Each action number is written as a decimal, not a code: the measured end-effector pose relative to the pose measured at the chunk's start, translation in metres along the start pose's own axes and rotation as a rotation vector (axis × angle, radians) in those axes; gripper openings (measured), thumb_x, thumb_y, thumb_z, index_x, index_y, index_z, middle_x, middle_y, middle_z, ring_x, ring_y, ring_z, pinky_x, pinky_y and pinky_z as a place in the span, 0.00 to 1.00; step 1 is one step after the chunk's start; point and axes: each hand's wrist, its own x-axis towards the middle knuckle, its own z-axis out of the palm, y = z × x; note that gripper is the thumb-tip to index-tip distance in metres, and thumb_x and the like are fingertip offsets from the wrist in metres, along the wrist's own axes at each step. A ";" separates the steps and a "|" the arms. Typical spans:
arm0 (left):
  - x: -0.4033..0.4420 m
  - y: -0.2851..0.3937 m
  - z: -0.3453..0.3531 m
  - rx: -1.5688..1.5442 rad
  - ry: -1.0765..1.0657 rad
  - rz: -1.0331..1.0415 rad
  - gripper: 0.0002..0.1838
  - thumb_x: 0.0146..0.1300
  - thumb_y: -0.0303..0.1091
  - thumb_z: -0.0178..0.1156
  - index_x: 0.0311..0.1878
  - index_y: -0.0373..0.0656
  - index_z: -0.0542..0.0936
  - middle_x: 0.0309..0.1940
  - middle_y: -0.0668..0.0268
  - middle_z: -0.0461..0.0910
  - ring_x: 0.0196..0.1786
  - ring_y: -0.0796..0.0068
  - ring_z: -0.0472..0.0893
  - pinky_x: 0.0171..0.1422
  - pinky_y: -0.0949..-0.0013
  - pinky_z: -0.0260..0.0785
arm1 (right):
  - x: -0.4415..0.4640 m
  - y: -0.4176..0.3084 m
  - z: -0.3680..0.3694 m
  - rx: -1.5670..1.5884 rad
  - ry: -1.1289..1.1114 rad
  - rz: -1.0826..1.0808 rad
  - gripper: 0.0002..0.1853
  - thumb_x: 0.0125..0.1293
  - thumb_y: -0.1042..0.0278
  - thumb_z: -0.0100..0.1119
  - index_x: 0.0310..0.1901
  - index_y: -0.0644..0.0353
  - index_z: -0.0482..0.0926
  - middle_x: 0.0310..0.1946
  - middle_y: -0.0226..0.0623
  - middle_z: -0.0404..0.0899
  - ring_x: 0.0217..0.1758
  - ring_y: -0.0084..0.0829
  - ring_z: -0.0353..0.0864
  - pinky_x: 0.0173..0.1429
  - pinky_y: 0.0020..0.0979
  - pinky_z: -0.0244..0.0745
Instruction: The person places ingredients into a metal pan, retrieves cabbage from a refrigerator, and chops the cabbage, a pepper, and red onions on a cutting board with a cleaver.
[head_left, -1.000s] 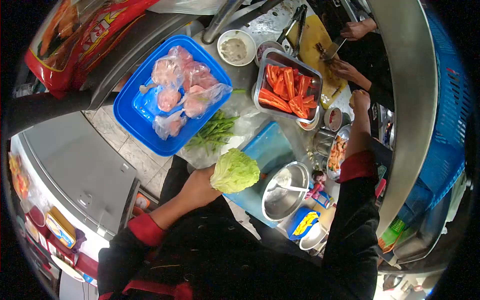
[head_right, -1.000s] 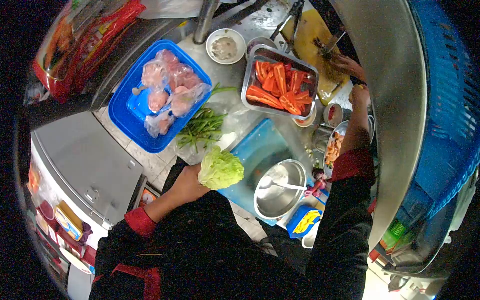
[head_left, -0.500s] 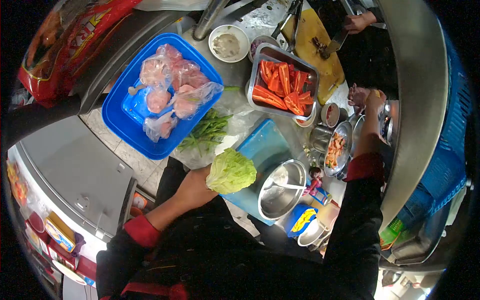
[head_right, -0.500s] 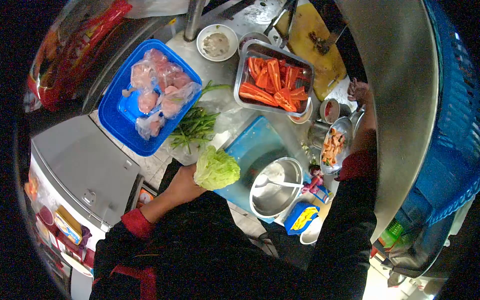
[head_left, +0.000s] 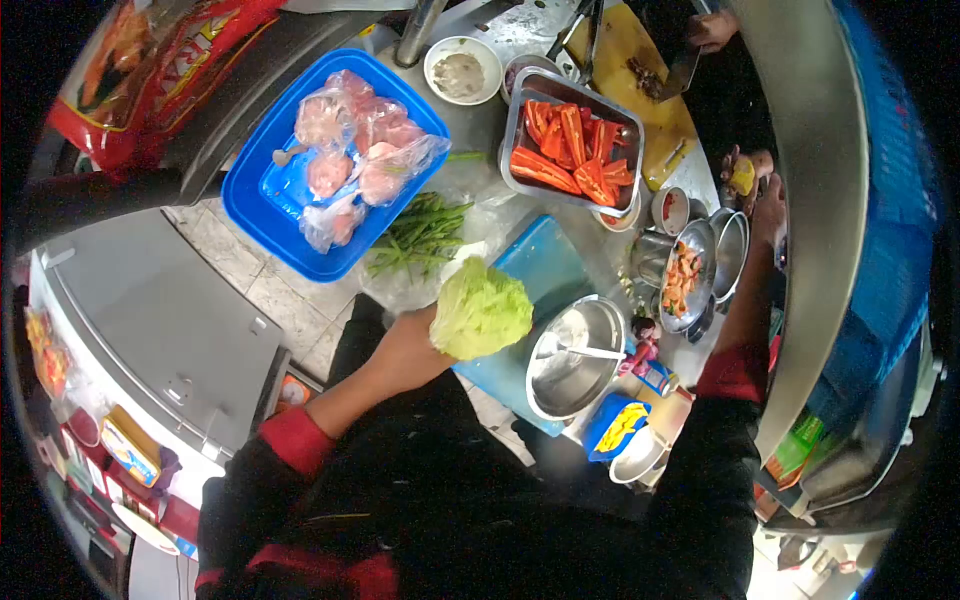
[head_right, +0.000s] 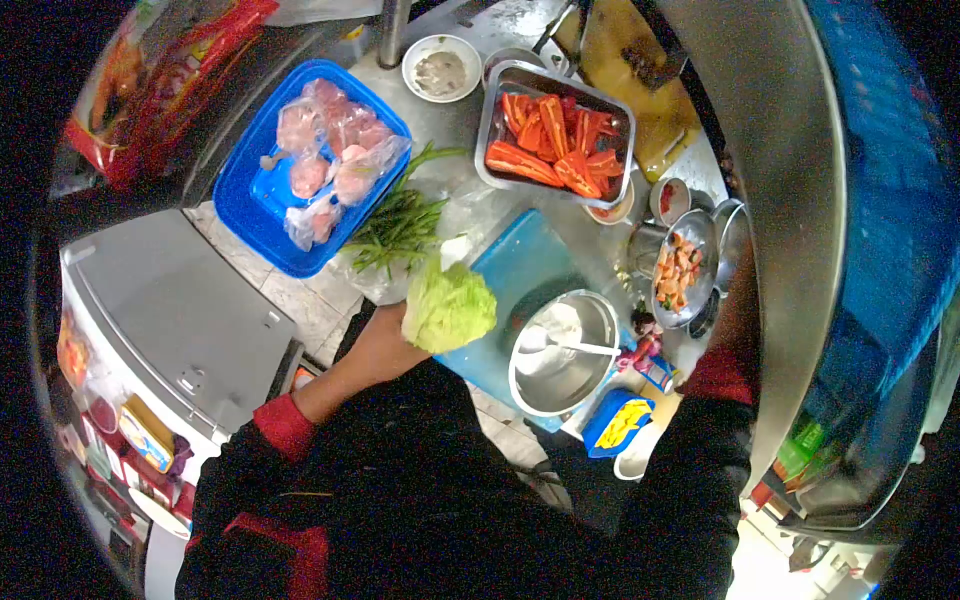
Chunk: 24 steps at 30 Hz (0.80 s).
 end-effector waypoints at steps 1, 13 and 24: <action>0.002 0.000 0.000 -0.008 0.013 0.041 0.24 0.57 0.33 0.69 0.58 0.40 0.78 0.48 0.50 0.84 0.51 0.51 0.84 0.56 0.59 0.76 | 0.009 0.016 -0.042 0.094 -0.304 -0.509 0.26 0.78 0.49 0.43 0.63 0.62 0.75 0.54 0.44 0.82 0.57 0.40 0.80 0.62 0.39 0.70; 0.048 0.083 0.025 -0.548 -0.129 -0.166 0.25 0.59 0.34 0.73 0.58 0.38 0.78 0.48 0.69 0.82 0.51 0.77 0.80 0.57 0.69 0.72 | -0.364 -0.050 -0.044 0.782 -0.965 -0.260 0.15 0.64 0.67 0.69 0.51 0.57 0.81 0.40 0.32 0.83 0.42 0.24 0.84 0.45 0.29 0.79; 0.079 0.074 0.020 -0.888 -0.334 -0.535 0.18 0.64 0.33 0.68 0.54 0.38 0.76 0.40 0.62 0.82 0.46 0.63 0.84 0.48 0.60 0.80 | -0.363 0.002 -0.079 0.639 -0.418 -0.079 0.12 0.69 0.63 0.62 0.48 0.60 0.84 0.43 0.44 0.86 0.39 0.35 0.86 0.45 0.35 0.79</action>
